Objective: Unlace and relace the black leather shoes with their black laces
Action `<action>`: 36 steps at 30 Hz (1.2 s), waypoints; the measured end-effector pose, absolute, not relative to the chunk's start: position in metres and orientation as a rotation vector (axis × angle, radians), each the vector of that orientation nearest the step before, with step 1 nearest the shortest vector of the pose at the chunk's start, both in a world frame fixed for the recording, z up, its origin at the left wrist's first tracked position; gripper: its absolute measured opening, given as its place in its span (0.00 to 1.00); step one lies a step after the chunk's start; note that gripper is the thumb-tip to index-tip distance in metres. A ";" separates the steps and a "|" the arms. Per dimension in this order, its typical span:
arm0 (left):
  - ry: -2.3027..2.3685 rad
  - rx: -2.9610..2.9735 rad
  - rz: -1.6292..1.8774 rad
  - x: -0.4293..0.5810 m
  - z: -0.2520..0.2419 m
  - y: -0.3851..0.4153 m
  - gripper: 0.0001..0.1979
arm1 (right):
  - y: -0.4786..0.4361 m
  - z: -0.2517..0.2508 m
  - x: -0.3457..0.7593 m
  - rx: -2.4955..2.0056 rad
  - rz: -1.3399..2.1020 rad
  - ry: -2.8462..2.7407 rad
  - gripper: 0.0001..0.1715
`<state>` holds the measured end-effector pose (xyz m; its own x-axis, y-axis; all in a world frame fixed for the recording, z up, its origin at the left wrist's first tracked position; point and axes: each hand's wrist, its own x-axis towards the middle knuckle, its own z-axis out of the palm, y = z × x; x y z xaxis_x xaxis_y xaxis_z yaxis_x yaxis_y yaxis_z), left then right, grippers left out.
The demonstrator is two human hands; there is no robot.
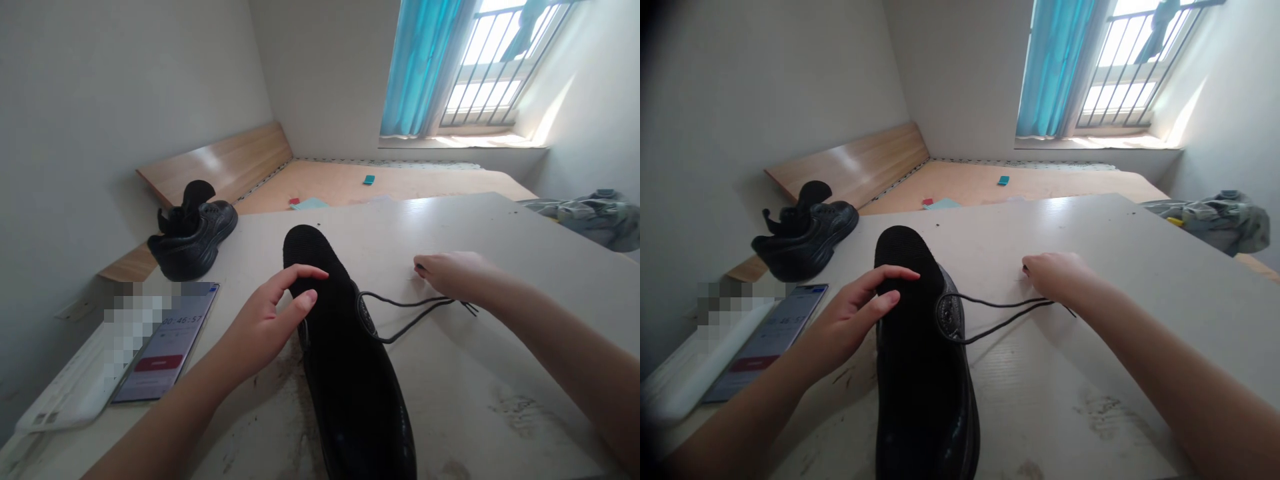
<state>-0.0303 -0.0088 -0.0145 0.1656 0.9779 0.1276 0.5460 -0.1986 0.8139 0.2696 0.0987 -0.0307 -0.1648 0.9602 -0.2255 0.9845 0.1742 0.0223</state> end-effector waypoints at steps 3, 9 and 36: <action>1.439 1.831 0.896 -0.031 -0.015 -0.009 0.15 | 0.110 -0.033 0.279 1.963 -0.157 2.204 0.16; 1.441 1.829 0.887 -0.031 -0.014 -0.009 0.15 | 0.100 -0.023 0.267 1.731 -0.459 2.621 0.27; 1.379 1.683 1.070 -0.032 -0.016 -0.011 0.14 | 0.081 -0.001 0.267 1.734 -0.752 2.491 0.27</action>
